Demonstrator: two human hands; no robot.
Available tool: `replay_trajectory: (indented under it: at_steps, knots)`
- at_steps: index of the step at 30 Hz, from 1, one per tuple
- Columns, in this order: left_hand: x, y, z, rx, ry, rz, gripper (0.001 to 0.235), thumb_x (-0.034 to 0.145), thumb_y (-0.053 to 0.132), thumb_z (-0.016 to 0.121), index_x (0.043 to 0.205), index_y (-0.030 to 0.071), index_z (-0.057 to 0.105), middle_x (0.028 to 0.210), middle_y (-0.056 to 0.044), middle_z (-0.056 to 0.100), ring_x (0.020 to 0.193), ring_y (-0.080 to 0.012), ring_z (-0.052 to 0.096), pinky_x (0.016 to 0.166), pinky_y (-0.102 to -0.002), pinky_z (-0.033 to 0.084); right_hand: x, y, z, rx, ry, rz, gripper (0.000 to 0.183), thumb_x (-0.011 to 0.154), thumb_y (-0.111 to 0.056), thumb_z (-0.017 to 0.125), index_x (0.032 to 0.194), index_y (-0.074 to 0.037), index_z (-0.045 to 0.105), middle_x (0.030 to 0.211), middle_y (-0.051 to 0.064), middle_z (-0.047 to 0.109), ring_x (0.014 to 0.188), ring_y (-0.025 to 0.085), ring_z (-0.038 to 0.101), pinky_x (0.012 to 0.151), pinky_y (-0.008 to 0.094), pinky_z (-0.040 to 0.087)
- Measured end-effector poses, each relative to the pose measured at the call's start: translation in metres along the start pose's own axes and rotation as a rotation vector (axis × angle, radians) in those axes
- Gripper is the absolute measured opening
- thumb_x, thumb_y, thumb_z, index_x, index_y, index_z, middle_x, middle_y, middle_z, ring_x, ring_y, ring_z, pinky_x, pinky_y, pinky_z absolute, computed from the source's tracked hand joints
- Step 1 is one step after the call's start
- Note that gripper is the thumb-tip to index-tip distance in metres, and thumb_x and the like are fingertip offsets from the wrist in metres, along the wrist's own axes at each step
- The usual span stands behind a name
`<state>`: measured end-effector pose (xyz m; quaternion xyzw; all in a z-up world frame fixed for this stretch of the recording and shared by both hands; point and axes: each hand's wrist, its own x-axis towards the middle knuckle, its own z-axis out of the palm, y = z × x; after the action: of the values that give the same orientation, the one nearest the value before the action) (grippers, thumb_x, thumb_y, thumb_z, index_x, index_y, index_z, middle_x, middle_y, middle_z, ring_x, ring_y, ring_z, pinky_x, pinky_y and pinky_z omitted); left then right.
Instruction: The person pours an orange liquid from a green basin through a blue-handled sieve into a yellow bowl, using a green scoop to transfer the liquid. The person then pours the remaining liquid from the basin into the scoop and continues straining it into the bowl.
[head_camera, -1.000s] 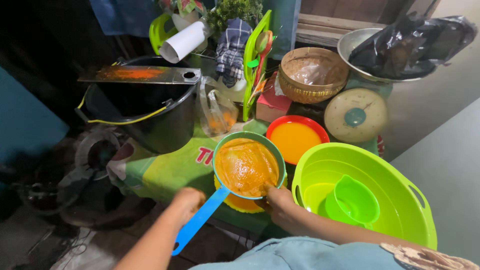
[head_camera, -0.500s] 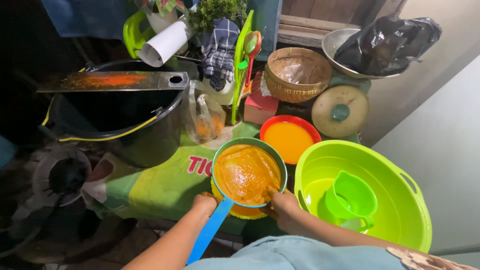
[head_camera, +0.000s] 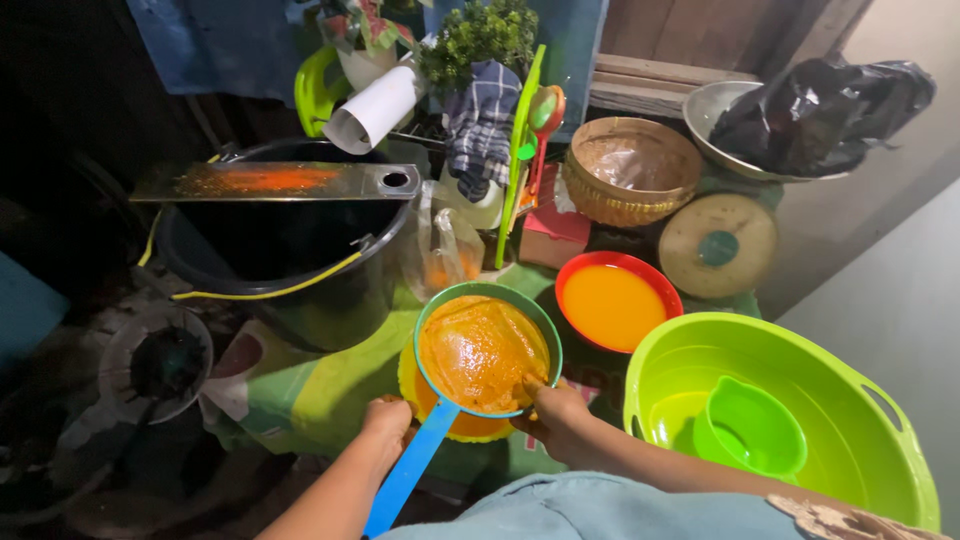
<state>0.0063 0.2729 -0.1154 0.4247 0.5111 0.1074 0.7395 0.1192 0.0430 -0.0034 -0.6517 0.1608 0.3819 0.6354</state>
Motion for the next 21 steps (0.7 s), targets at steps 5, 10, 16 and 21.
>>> replay_trajectory:
  at_steps: [5, 10, 16, 21]
  knots:
    - [0.010, 0.012, -0.017, 0.006, 0.006, 0.006, 0.014, 0.084, -0.011, 0.056, 0.092, -0.002, 0.062, 0.082, -0.019, 0.066, 0.058, -0.0337, 0.062, 0.041, -0.049, 0.048, 0.014, -0.004, 0.022, -0.004, -0.017, 0.014, 0.025, 0.102, -0.028, 0.060, 0.122, -0.013, 0.063, 0.110, 0.006, 0.069, 0.093, 0.022, 0.065, 0.076, 0.038, 0.060]
    - [0.024, 0.016, -0.026, -0.036, 0.017, 0.065, 0.014, 0.084, -0.011, 0.059, 0.094, -0.004, 0.066, 0.086, -0.016, 0.070, 0.064, -0.0288, 0.068, 0.046, -0.047, 0.055, 0.024, -0.007, 0.038, -0.014, -0.028, -0.002, 0.026, 0.101, -0.029, 0.060, 0.119, -0.011, 0.066, 0.107, 0.007, 0.070, 0.093, 0.022, 0.066, 0.076, 0.039, 0.062]
    - [-0.011, 0.048, -0.022, 0.074, -0.010, -0.141, 0.014, 0.092, 0.003, 0.058, 0.102, -0.003, 0.067, 0.090, -0.022, 0.070, 0.066, -0.0352, 0.068, 0.050, -0.051, 0.056, 0.019, -0.017, 0.048, -0.046, -0.008, -0.043, 0.025, 0.101, -0.027, 0.061, 0.120, -0.012, 0.065, 0.104, 0.007, 0.071, 0.089, 0.021, 0.068, 0.074, 0.040, 0.062]
    - [-0.095, 0.099, -0.005, 0.526, -0.097, -0.015, 0.057, 0.099, 0.060, 0.049, 0.121, 0.009, 0.059, 0.103, -0.012, 0.068, 0.074, -0.0273, 0.070, 0.064, -0.049, 0.058, 0.012, -0.036, 0.036, -0.076, 0.003, -0.062, 0.024, 0.101, -0.027, 0.060, 0.122, -0.015, 0.065, 0.101, 0.005, 0.072, 0.085, 0.021, 0.068, 0.074, 0.038, 0.061]
